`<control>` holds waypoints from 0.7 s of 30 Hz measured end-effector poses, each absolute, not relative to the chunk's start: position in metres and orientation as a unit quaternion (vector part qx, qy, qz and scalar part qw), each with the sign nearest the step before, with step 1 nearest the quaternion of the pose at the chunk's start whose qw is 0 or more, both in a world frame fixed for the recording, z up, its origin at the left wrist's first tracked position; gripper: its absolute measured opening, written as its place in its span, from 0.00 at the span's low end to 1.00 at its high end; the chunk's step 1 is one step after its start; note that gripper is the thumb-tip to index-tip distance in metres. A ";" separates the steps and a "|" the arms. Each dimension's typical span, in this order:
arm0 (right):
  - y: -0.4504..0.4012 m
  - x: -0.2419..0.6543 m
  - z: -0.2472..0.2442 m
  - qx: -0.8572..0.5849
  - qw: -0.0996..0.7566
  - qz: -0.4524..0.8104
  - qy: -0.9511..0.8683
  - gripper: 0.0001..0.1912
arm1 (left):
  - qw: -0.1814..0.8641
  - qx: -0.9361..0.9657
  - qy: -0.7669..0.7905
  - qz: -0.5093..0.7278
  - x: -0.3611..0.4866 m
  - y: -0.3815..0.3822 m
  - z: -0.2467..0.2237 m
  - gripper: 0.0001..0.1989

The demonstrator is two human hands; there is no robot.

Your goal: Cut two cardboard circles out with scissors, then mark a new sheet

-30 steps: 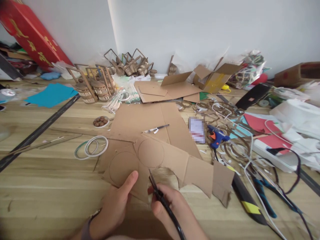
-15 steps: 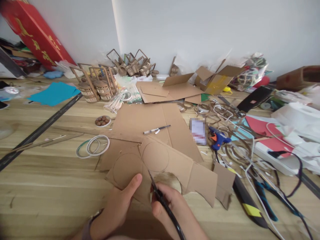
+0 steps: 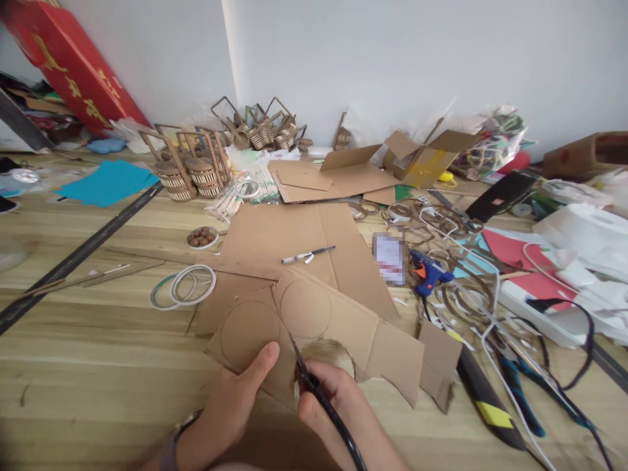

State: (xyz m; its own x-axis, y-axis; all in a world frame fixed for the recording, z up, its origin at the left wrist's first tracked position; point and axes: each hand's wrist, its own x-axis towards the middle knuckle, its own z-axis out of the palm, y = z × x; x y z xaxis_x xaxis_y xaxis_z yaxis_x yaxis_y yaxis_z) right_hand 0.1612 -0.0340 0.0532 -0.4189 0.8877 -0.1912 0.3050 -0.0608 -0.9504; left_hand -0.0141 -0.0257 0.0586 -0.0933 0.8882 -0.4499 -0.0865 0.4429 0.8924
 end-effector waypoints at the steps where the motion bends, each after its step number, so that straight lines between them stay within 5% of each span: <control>1: -0.034 0.161 0.053 -0.471 0.266 0.556 -0.631 0.37 | 0.590 0.327 0.614 0.411 -0.014 -0.025 0.059 0.24; 21: -0.034 0.160 0.043 -0.476 0.290 0.564 -0.609 0.37 | 0.575 0.303 0.642 0.407 -0.013 -0.026 0.059 0.19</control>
